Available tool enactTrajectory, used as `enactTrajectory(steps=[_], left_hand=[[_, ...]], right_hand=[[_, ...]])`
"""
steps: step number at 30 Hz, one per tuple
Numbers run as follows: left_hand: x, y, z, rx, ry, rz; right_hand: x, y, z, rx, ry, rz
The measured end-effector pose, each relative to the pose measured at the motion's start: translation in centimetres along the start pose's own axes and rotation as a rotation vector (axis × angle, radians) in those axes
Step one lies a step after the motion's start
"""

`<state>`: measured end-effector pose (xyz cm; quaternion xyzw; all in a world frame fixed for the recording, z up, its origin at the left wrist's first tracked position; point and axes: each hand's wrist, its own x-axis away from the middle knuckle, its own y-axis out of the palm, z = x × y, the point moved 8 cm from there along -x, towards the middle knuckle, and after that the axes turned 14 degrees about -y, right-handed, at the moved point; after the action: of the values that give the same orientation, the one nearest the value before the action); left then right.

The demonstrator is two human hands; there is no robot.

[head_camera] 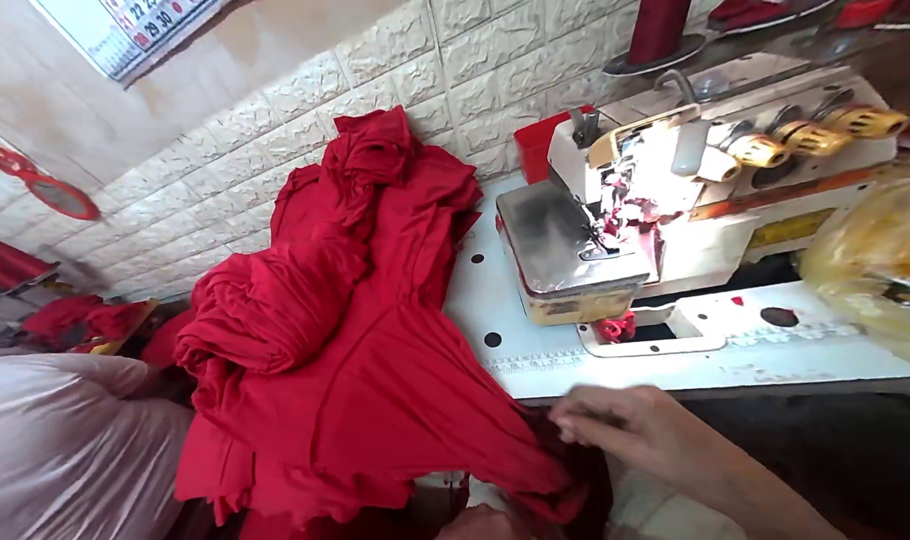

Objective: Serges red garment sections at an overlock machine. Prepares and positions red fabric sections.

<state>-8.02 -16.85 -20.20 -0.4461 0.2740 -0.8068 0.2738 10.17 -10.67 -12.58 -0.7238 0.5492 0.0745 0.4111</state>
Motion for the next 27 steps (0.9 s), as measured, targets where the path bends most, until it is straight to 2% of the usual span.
enactTrajectory(steps=[3,5,6,9,11,13,15,18,21,23,27], left_hand=[[3.7,-4.9,3.3,0.113,0.338,0.214],[6.0,-8.6,3.7,0.169,0.387,0.518],[7.1,-10.4,3.5,0.150,0.357,0.721],[9.4,-13.7,1.9,0.008,0.154,1.306],[9.7,-14.4,0.5,-0.027,0.029,1.444],[9.6,-14.7,-0.4,0.000,0.001,1.446],[9.8,-14.9,-0.3,0.028,0.050,1.460],[10.3,-16.1,1.1,0.096,0.185,1.478],[10.1,-18.0,3.4,0.121,0.305,1.446],[8.9,-18.8,5.3,0.118,0.397,1.313],[6.0,-19.5,9.2,-0.011,0.521,0.874]], right_hand=[[-6.0,0.2,-2.3,-0.124,-0.173,0.208],[-9.3,1.8,-1.8,-0.153,-0.197,0.240],[-10.7,2.9,-1.2,-0.149,-0.161,0.214],[-13.4,5.8,-0.5,-0.082,0.036,-0.017],[-13.9,6.3,-1.4,-0.017,-0.023,0.042],[-13.8,5.6,-2.5,0.007,-0.138,0.217],[-13.5,5.1,-2.5,-0.187,-0.106,0.271],[-12.3,6.8,-1.4,-0.767,0.129,0.088],[-9.5,6.9,-2.2,-0.910,0.218,-0.047],[-8.0,5.5,-3.1,-0.842,0.174,-0.012],[-5.9,1.2,-4.5,-0.616,-0.027,0.221]])
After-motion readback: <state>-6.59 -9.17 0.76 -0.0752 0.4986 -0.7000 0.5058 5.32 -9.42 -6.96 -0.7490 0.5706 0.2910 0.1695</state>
